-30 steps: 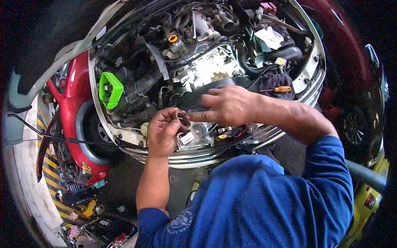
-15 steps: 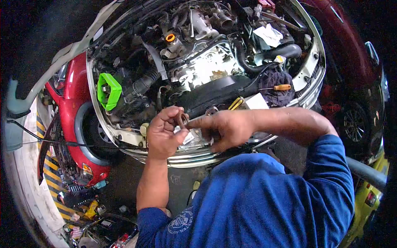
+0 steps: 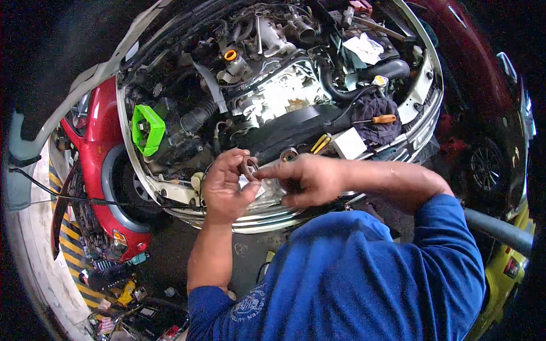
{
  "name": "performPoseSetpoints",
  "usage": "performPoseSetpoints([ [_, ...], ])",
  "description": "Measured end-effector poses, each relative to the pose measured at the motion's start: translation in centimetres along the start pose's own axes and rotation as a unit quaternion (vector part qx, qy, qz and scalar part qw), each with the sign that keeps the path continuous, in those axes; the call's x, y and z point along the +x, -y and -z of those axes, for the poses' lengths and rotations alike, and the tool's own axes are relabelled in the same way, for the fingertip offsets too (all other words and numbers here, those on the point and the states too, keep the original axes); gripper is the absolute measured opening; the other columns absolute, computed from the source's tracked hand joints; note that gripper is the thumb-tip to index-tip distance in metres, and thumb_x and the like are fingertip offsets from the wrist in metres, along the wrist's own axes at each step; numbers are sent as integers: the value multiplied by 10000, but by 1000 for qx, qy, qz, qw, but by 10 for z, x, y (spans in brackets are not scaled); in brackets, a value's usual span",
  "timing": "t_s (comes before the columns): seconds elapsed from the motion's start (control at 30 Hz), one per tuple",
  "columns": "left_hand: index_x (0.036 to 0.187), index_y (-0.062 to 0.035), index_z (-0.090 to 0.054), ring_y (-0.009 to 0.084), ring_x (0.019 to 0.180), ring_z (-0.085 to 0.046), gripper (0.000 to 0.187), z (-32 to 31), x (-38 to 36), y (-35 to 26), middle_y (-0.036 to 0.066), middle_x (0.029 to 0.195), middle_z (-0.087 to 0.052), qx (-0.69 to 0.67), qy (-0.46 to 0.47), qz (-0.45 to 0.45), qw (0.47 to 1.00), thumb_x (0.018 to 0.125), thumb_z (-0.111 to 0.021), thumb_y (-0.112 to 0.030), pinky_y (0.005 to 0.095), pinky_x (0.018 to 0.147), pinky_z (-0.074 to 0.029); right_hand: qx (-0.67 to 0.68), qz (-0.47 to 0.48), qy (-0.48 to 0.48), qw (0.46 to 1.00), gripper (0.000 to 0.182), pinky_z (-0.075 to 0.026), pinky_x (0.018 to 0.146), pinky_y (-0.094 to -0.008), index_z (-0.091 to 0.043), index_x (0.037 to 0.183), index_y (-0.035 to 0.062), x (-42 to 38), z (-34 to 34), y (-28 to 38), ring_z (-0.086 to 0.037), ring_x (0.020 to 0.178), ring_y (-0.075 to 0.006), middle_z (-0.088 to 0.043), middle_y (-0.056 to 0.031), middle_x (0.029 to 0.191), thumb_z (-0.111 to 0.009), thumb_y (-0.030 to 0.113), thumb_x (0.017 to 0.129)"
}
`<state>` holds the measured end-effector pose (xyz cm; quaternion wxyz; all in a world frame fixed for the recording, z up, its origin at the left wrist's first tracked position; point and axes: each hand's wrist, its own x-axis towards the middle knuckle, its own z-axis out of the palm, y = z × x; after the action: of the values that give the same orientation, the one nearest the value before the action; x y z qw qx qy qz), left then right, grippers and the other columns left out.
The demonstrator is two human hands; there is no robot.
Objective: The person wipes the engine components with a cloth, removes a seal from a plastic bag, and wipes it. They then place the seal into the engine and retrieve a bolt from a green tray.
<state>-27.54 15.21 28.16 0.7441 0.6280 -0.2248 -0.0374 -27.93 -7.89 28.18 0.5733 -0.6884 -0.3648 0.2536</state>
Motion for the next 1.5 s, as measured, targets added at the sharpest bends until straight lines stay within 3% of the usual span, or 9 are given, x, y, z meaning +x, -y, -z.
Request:
performPoseSetpoints([
  [0.2,1114,-12,-558,231,936,-632,389,5,-2,3,151,1102,-612,-133,-40,187,972,744,-661,-71,357,809,-548,-592,123,-57,794,671,-450,543,-343,-401,1406,368,13,33,-1,-561,734,-204,-498,-29,807,-588,229,777],
  [0.37,1103,10,-562,226,983,-622,422,6,2,-8,149,1074,-627,-238,-64,250,936,719,-696,-100,367,833,-540,-618,177,-66,763,666,-454,545,-351,-398,1409,360,20,42,6,-552,712,-193,-489,-29,839,-596,249,783],
  [0.47,1131,-8,-552,194,949,-630,429,5,6,-6,144,1114,-602,-160,-67,160,972,720,-673,28,364,867,-531,-442,91,-5,893,697,-473,561,-377,-395,1422,271,16,30,3,-569,674,-224,-527,-54,812,-638,172,776],
  [0.57,1141,-27,-544,208,998,-617,495,-2,4,0,145,1146,-578,72,-39,47,996,679,-694,66,366,876,-519,66,20,13,998,610,-442,523,-343,-382,1412,52,6,5,-1,-514,565,-174,-546,-77,697,-588,104,840],
  [0.73,1142,-36,-533,230,1031,-587,545,-4,13,7,149,1195,-535,166,62,-98,979,643,-678,127,338,868,-505,604,-18,41,796,641,-394,534,-257,-356,1431,50,-3,-8,-10,-475,598,-120,-521,-51,733,-587,36,833],
  [0.97,1174,-51,-545,268,1055,-599,502,-18,12,23,157,1217,-547,-31,7,68,997,690,-645,37,395,924,-493,-25,37,-131,990,707,-492,671,-366,-398,1399,55,-21,-11,-13,-605,743,-235,-567,-119,843,-721,98,771],
  [1.07,1163,-18,-544,271,1047,-611,470,-17,11,31,162,1170,-583,-235,-37,151,960,719,-683,-87,416,896,-522,-122,47,-217,967,652,-501,727,-439,-482,1315,60,-26,-4,-15,-595,830,-379,-586,-190,898,-745,195,735],
  [1.2,1263,-27,-450,216,1009,-613,594,-33,16,15,150,1138,-601,-299,-45,228,925,723,-696,-46,363,933,-489,-239,62,-281,927,685,-480,716,-424,-509,1294,125,-25,8,-10,-552,828,-344,-522,-152,912,-785,248,680],
  [1.5,1472,-117,-195,166,951,-596,1005,-47,5,15,110,1139,-562,-65,13,190,980,609,-651,120,301,849,-495,-156,78,-225,959,704,-475,883,-403,-529,1292,95,-24,3,-17,-540,1018,-347,-527,-168,1085,-814,170,652],
])
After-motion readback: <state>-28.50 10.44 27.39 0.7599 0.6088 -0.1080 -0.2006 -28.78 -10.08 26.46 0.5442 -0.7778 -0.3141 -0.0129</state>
